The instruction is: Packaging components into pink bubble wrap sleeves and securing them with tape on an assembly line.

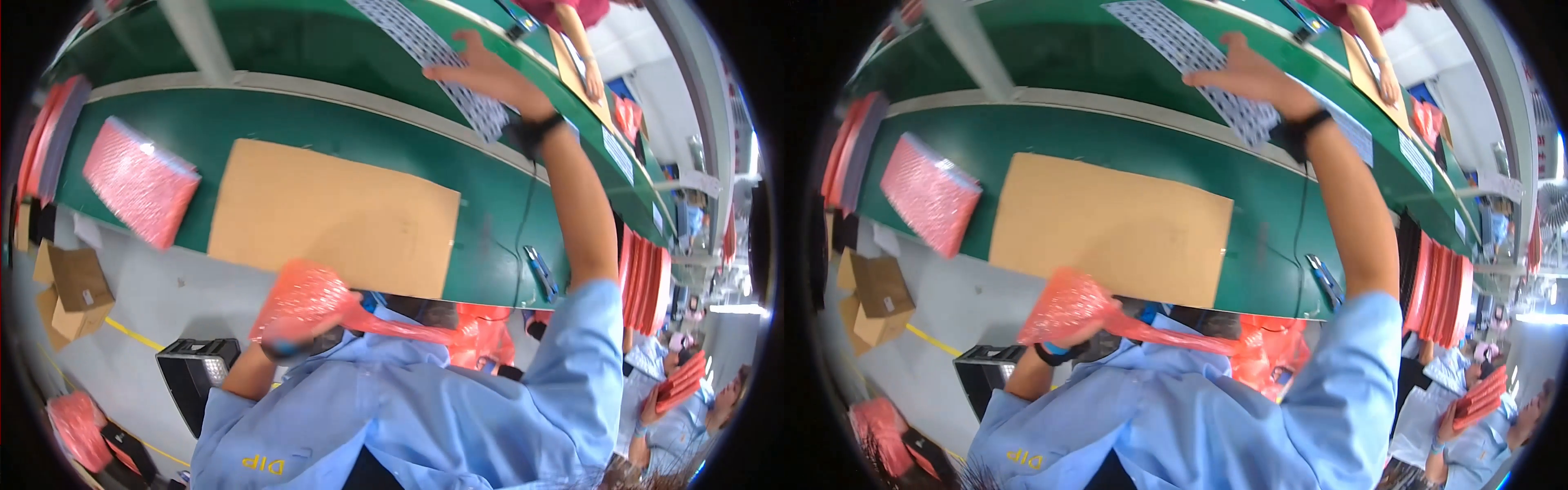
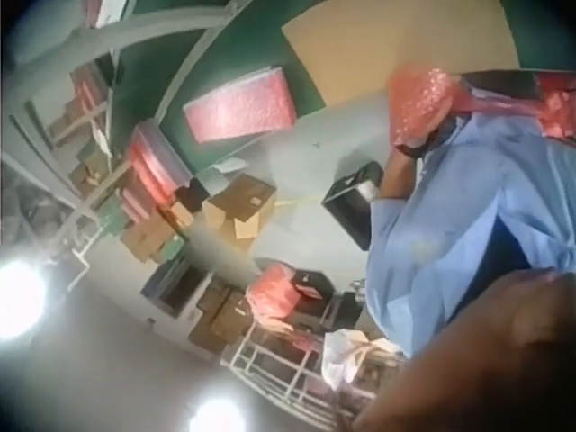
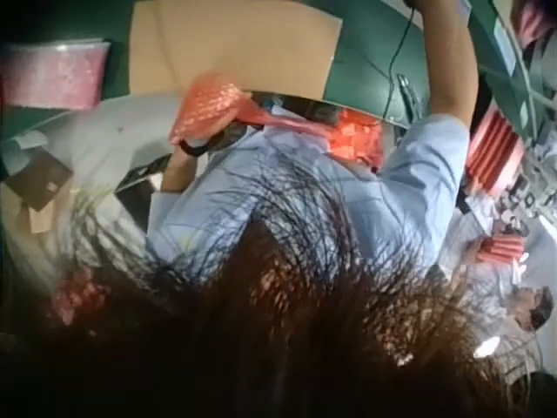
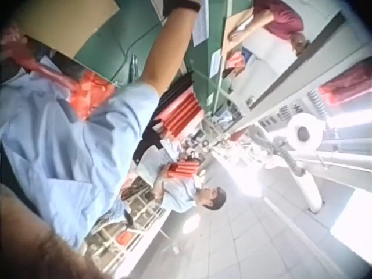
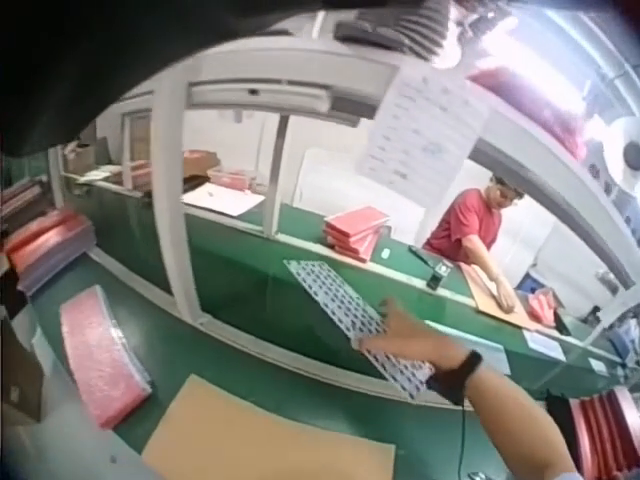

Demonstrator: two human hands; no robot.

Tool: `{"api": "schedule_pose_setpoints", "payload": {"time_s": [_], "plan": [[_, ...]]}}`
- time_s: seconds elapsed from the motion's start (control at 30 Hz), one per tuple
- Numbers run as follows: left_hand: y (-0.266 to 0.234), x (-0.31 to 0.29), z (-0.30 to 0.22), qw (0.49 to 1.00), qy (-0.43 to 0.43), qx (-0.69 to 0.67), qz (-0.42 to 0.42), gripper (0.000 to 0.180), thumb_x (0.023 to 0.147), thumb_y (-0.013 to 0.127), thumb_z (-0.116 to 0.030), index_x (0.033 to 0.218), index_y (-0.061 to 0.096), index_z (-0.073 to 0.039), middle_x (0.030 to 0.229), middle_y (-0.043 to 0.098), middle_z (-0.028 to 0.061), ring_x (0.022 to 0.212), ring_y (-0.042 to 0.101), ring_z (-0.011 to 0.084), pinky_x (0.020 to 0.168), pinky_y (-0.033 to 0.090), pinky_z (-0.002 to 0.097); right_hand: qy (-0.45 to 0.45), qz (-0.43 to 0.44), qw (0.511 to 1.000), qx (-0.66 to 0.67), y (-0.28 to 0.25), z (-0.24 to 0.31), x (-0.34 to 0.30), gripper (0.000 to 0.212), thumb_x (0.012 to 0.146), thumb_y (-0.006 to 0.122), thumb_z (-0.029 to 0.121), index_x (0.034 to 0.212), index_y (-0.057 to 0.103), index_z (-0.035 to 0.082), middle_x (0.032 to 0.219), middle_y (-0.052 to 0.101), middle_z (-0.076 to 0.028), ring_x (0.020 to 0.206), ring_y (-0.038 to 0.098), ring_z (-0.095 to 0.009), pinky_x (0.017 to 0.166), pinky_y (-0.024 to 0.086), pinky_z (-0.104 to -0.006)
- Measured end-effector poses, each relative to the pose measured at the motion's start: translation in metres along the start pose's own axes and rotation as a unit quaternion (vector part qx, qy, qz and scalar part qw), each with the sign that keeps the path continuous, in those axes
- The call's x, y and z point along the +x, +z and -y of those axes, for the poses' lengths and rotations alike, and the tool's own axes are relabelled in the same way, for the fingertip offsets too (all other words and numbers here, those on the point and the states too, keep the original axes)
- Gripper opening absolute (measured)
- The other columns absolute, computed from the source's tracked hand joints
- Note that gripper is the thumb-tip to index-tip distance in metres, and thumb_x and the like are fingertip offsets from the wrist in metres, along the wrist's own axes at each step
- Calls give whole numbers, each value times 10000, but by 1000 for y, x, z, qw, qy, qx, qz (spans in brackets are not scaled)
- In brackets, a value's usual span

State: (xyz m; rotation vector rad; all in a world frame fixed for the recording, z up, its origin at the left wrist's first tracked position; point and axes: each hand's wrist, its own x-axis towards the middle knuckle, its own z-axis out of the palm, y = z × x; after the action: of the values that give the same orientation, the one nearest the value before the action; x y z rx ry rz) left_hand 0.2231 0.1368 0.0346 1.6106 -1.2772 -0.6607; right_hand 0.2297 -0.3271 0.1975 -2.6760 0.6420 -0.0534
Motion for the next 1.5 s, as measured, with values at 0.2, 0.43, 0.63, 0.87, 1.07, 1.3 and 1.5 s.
{"api": "schedule_pose_setpoints", "payload": {"time_s": [0.2, 0.43, 0.63, 0.87, 1.07, 1.3, 1.5], "plan": [[34, -62, -18, 983, 172, -56, -27, 213, 862, 822, -214, 1013, 736, -92, 1024, 720, 139, 985, 671, 371, 854, 531, 477, 136, -7, 988, 66, 80, 173, -136, 1298, 727, 787, 746, 1489, 280, -175, 1242, 622, -370, 1147, 682, -408, 963, 559, -426], [71, -133, -22, 986, 102, -128, 35, 211, 942, 765, -176, 1141, 761, -102, 1162, 729, 137, 1137, 665, 340, 1017, 502, 454, 213, -28, 972, -90, 215, 283, -130, 1229, 819, 701, 687, 1556, 221, -172, 1366, 530, -403, 1146, 628, -517, 974, 563, -468], [69, -146, -41, 977, 59, -202, 22, 367, 942, 765, -154, 1293, 683, -85, 1201, 712, 104, 1127, 666, 303, 1016, 509, 426, 317, 38, 938, -131, 215, 316, -132, 1216, 860, 656, 712, 1615, 179, -113, 1346, 586, -373, 1138, 652, -489, 922, 581, -470], [47, -123, -73, 978, 152, -141, -24, 559, 867, 869, -158, 1377, 664, -53, 1302, 697, 116, 1167, 677, 279, 1000, 537, 396, 88, 63, 994, -1, 97, 177, -211, 863, 866, 716, 680, 1405, 644, 9, 1277, 719, -241, 1230, 666, -396, 1060, 512, -457], [55, -72, -76, 973, 185, -134, 37, 583, 863, 871, -163, 1392, 658, -41, 1281, 699, 132, 1168, 679, 293, 1013, 536, 406, 78, 87, 985, -127, -16, -108, -154, 1038, 716, 904, 525, 1528, 502, 16, 1508, 567, -244, 1391, 543, -388, 1154, 438, -456], [88, -50, -49, 968, 126, -174, 128, 468, 925, 815, -218, 1345, 668, -72, 1309, 675, 129, 1197, 646, 362, 1064, 496, 454, 76, 58, 983, -159, -34, -230, -30, 1264, 607, 1000, 373, 1629, 327, 55, 1621, 429, -250, 1486, 422, -405, 1212, 382, -472], [96, -21, -24, 959, 24, -218, 180, 513, 921, 830, -288, 1368, 667, -96, 1359, 666, 114, 1284, 607, 334, 1105, 465, 450, 64, 129, 981, -127, -33, -266, 9, 1305, 585, 1013, 363, 1634, 293, 72, 1627, 392, -250, 1504, 379, -420, 1229, 359, -484]]}}
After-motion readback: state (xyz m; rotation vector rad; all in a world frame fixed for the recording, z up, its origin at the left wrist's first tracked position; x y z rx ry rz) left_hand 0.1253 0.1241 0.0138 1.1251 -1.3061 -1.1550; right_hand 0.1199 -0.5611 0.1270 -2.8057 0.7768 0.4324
